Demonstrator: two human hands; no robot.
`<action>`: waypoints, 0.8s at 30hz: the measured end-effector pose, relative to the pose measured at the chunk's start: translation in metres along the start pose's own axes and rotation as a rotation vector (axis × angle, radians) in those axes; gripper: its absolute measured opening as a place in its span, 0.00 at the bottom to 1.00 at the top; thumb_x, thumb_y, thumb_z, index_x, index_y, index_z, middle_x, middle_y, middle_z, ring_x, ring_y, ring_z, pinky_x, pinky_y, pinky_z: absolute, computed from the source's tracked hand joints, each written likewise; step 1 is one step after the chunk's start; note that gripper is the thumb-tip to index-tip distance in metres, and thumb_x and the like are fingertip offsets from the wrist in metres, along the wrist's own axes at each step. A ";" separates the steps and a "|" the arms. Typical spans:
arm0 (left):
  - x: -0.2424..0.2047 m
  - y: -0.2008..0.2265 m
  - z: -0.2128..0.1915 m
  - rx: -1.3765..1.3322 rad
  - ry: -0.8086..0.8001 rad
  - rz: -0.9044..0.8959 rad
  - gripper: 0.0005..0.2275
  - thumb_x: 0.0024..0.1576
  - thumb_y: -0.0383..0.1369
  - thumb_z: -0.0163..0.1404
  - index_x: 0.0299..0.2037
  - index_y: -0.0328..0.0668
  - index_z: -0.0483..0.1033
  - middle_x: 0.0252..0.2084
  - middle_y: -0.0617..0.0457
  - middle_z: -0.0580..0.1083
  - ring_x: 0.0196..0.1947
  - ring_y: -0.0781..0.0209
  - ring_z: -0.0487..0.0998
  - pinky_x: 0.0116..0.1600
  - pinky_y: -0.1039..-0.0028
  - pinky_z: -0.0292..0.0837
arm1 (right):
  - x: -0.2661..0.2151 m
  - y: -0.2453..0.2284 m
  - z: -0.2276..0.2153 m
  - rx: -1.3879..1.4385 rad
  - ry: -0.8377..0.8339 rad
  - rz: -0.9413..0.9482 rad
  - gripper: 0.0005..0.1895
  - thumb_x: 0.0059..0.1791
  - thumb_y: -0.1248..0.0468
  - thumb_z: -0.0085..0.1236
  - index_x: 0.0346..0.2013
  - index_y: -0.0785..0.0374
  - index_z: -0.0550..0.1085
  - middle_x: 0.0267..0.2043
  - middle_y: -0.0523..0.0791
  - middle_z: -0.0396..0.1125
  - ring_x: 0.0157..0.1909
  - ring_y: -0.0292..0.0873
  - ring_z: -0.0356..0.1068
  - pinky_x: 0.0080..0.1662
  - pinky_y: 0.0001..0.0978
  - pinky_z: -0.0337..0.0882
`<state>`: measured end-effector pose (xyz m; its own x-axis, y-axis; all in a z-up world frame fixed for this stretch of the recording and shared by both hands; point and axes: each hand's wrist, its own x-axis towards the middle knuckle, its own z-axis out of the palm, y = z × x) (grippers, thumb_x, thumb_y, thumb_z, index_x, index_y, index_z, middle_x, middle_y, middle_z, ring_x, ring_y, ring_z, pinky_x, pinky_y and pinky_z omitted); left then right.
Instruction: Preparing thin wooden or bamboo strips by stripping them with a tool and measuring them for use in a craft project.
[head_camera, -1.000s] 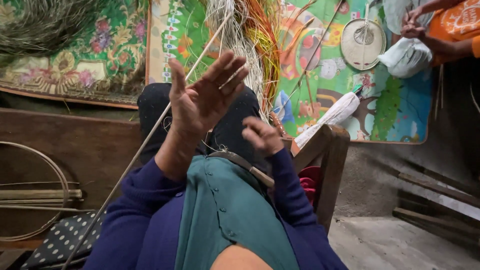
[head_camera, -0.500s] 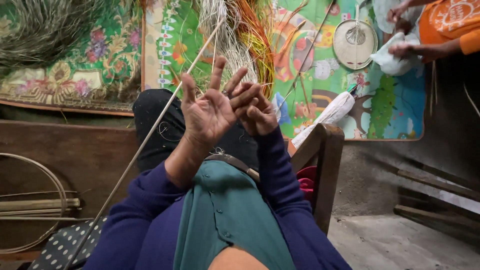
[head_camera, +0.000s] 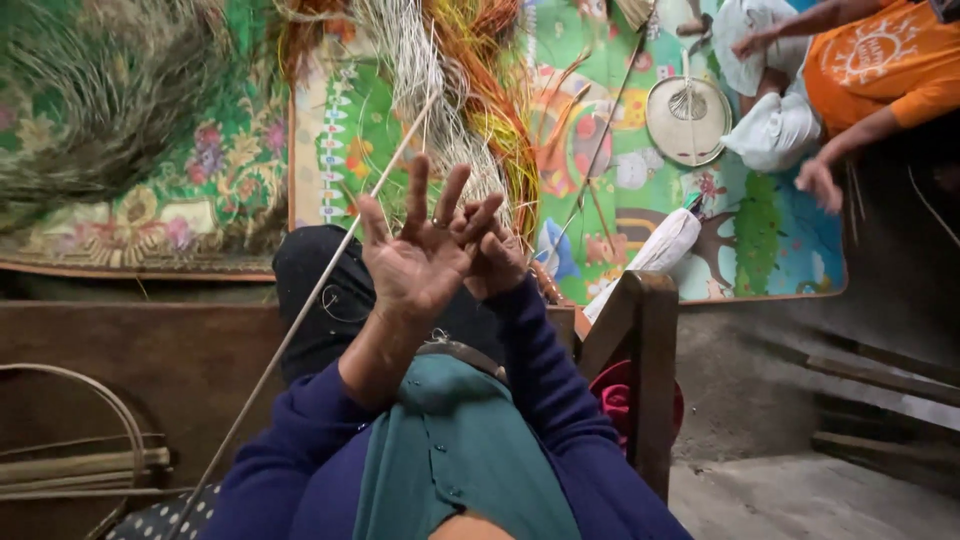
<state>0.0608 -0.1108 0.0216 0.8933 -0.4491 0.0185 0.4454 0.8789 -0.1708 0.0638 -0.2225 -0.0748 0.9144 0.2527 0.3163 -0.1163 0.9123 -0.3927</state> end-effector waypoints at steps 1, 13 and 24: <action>-0.001 -0.001 0.002 0.027 0.013 0.007 0.29 0.44 0.63 0.28 0.52 0.65 0.61 0.57 0.50 0.59 0.55 0.33 0.56 0.53 0.48 0.56 | 0.001 0.001 -0.003 0.029 -0.009 -0.012 0.21 0.45 0.64 0.45 0.52 0.64 0.57 0.43 0.50 0.58 0.49 0.44 0.58 0.47 0.35 0.63; -0.003 -0.001 -0.002 0.119 -0.072 -0.034 0.28 0.44 0.63 0.27 0.51 0.65 0.63 0.58 0.52 0.57 0.58 0.37 0.53 0.58 0.50 0.49 | 0.001 -0.005 -0.001 0.030 -0.026 0.006 0.24 0.42 0.65 0.50 0.50 0.64 0.57 0.45 0.50 0.55 0.50 0.45 0.58 0.46 0.32 0.65; -0.004 -0.001 0.010 0.036 0.020 0.019 0.27 0.44 0.59 0.36 0.51 0.60 0.62 0.58 0.48 0.57 0.57 0.33 0.54 0.60 0.48 0.49 | -0.002 -0.002 -0.019 -0.044 -0.023 0.011 0.25 0.42 0.64 0.48 0.51 0.65 0.55 0.44 0.54 0.53 0.49 0.45 0.58 0.48 0.34 0.62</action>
<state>0.0574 -0.1082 0.0318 0.9005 -0.4347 -0.0038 0.4302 0.8924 -0.1359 0.0700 -0.2311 -0.0909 0.9039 0.2705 0.3314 -0.1088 0.8945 -0.4336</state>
